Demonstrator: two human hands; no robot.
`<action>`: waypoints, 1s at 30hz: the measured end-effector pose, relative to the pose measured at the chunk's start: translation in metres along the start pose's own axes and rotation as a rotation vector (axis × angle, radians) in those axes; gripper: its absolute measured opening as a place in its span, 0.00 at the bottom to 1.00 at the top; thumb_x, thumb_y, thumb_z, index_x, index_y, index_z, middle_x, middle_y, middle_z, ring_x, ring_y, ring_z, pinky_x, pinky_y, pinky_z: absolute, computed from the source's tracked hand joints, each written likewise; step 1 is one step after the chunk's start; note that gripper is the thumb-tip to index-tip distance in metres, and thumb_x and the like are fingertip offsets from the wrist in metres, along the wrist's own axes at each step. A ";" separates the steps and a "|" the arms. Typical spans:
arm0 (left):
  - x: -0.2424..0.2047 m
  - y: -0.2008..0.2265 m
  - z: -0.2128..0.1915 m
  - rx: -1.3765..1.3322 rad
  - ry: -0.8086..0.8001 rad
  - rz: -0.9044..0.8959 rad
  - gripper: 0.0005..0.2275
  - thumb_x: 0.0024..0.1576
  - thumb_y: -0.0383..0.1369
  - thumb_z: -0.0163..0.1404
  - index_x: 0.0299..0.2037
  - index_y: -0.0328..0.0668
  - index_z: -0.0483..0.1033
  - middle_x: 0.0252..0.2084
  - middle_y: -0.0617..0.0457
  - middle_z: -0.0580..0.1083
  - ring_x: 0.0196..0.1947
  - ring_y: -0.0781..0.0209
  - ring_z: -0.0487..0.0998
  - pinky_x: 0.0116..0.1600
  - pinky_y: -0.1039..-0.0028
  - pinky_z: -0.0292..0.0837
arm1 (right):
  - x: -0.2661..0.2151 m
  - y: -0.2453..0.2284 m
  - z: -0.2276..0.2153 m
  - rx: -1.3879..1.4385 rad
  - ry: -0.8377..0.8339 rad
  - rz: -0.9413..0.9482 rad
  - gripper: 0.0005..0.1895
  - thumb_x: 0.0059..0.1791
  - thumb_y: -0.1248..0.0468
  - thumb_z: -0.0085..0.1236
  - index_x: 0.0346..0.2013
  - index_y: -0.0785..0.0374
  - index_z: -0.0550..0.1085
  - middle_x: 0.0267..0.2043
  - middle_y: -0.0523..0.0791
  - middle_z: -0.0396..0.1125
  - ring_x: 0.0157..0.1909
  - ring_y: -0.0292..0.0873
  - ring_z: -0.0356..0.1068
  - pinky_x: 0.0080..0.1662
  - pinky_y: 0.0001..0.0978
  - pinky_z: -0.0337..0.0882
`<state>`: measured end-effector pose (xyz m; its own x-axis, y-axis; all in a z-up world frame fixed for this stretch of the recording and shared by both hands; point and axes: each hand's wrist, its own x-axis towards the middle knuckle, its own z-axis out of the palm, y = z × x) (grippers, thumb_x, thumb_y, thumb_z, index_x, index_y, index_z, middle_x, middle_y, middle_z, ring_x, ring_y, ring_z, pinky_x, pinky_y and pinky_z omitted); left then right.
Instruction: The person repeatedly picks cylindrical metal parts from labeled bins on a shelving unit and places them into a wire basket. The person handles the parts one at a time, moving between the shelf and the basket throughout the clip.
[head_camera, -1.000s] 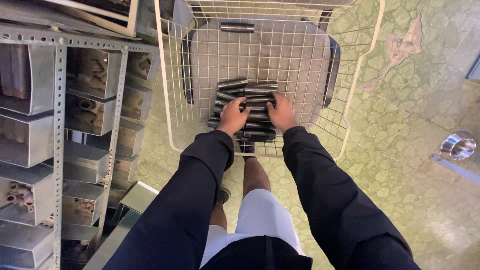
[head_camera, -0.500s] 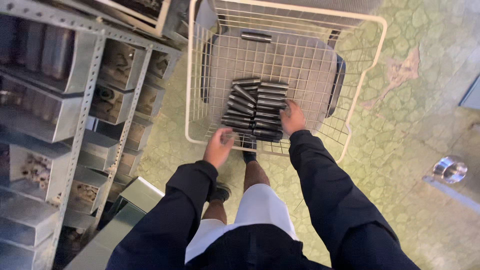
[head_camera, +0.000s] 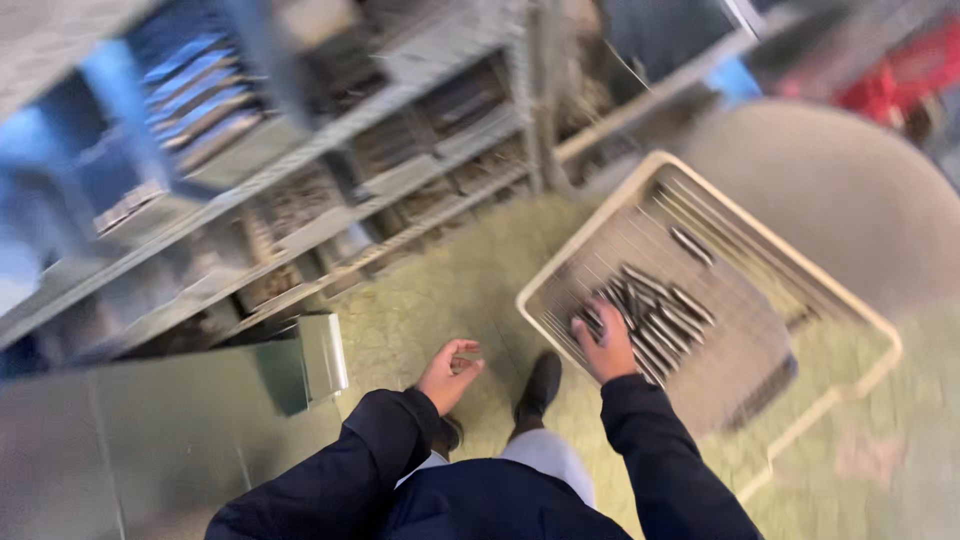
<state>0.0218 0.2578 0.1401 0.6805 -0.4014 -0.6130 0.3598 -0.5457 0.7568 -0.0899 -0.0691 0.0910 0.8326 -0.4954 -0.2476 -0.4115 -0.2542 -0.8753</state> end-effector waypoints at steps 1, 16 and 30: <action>-0.011 0.010 -0.011 -0.024 0.036 0.014 0.19 0.64 0.36 0.61 0.64 0.46 0.75 0.64 0.52 0.78 0.56 0.58 0.81 0.58 0.69 0.80 | 0.006 -0.025 0.007 -0.009 -0.023 -0.037 0.29 0.57 0.51 0.62 0.71 0.56 0.72 0.73 0.56 0.64 0.77 0.61 0.61 0.76 0.55 0.63; -0.147 0.069 -0.149 -0.411 0.434 0.212 0.20 0.62 0.40 0.57 0.63 0.44 0.75 0.63 0.53 0.80 0.50 0.63 0.83 0.56 0.69 0.79 | -0.029 -0.316 0.114 0.093 -0.466 -0.191 0.29 0.54 0.50 0.59 0.69 0.53 0.72 0.71 0.45 0.70 0.68 0.44 0.72 0.64 0.40 0.73; -0.256 0.143 -0.368 -0.302 0.722 0.868 0.13 0.70 0.35 0.53 0.60 0.37 0.73 0.54 0.45 0.78 0.50 0.60 0.83 0.52 0.68 0.78 | -0.088 -0.541 0.233 0.424 -0.502 -0.687 0.21 0.54 0.64 0.69 0.60 0.60 0.73 0.51 0.43 0.74 0.51 0.34 0.75 0.52 0.29 0.76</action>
<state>0.1340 0.5529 0.4886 0.9423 0.0109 0.3346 -0.3335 -0.0575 0.9410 0.1457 0.3061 0.4895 0.9453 0.0898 0.3137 0.3138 0.0140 -0.9494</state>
